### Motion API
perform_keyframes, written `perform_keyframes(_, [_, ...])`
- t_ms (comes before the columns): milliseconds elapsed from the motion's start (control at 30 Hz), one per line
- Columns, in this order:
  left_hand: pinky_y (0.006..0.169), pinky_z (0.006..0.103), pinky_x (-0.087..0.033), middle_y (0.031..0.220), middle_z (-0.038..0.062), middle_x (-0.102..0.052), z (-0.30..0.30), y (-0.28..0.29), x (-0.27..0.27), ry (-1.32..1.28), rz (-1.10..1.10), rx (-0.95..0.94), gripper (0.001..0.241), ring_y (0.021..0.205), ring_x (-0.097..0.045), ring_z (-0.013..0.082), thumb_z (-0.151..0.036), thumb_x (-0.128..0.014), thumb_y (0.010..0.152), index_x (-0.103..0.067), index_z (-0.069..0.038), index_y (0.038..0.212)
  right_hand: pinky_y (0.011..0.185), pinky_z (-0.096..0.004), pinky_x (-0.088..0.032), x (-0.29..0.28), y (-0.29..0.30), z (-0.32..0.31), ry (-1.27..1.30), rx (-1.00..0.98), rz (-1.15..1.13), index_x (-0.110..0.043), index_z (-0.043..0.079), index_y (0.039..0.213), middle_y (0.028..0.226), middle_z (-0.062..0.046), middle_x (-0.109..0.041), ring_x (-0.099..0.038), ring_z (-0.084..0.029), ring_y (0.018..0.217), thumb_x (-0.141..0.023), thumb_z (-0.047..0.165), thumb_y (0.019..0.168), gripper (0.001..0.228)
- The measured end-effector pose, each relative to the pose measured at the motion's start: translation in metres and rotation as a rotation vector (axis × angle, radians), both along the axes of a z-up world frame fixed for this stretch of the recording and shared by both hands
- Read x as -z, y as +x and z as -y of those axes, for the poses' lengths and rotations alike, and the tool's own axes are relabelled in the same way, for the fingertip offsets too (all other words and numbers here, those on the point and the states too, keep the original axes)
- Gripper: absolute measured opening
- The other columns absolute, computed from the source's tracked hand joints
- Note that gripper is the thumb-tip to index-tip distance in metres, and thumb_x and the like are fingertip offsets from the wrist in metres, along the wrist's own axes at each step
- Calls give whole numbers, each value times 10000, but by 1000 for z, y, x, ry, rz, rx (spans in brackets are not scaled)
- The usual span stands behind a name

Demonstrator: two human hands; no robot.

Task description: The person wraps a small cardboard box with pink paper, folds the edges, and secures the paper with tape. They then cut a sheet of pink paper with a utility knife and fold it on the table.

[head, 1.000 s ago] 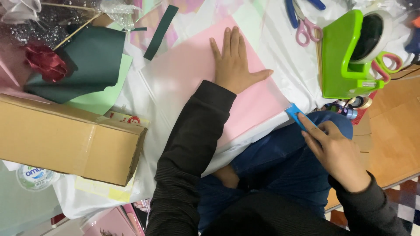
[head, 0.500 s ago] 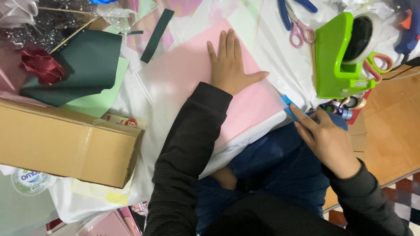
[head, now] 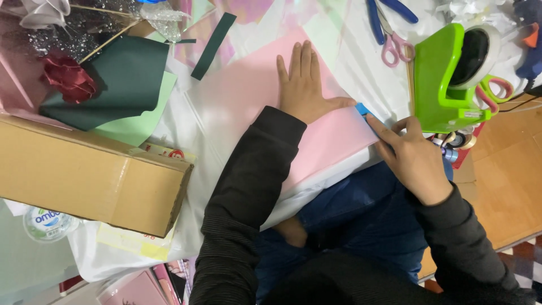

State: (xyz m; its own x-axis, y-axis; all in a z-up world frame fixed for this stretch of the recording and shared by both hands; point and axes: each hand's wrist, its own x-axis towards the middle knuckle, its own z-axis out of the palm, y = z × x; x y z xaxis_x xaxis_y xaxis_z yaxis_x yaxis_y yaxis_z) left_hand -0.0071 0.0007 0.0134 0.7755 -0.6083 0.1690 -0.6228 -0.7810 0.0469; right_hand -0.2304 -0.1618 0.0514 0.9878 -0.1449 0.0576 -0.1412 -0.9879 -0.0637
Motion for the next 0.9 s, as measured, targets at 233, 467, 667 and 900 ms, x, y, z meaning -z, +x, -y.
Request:
perform_keyframes(233, [1188,597,-307,1601,121,-432,-1,-2,8,-104,199,-22,1362,1514,-350,288,-1090,-326,709,-445,6,1508,430,-492,-534,2,17,1,5,-26,4,-481,391,1600,1133,-112,-512,-618,-355,584,-660,305,984,647])
perform_keyframes(467, [1215,631,-241,1638,137,-359,-2,-3,2,-78,79,-15,1375,1545,-263,304,-1074,-308,718,-370,24,1542,373,-470,-476,9,26,-8,-44,-46,116,-560,345,1575,1091,-107,-511,-554,-338,498,-664,180,994,613])
perform_keyframes(667, [1219,596,-300,1606,133,-422,-2,-14,-1,-104,159,7,1388,1523,-341,287,-1078,-281,698,-403,38,1515,355,-479,-480,7,12,-15,-1,-9,60,-518,311,1602,1084,-140,-488,-513,-358,467,-663,98,936,714])
perform_keyframes(900, [1249,608,-187,1661,152,-325,-4,-24,4,-29,77,77,1375,1563,-250,297,-1057,-228,717,-324,23,1563,417,-541,-526,1,-9,-26,69,73,-29,-475,348,1608,1117,-135,-493,-595,-428,585,-634,213,973,669])
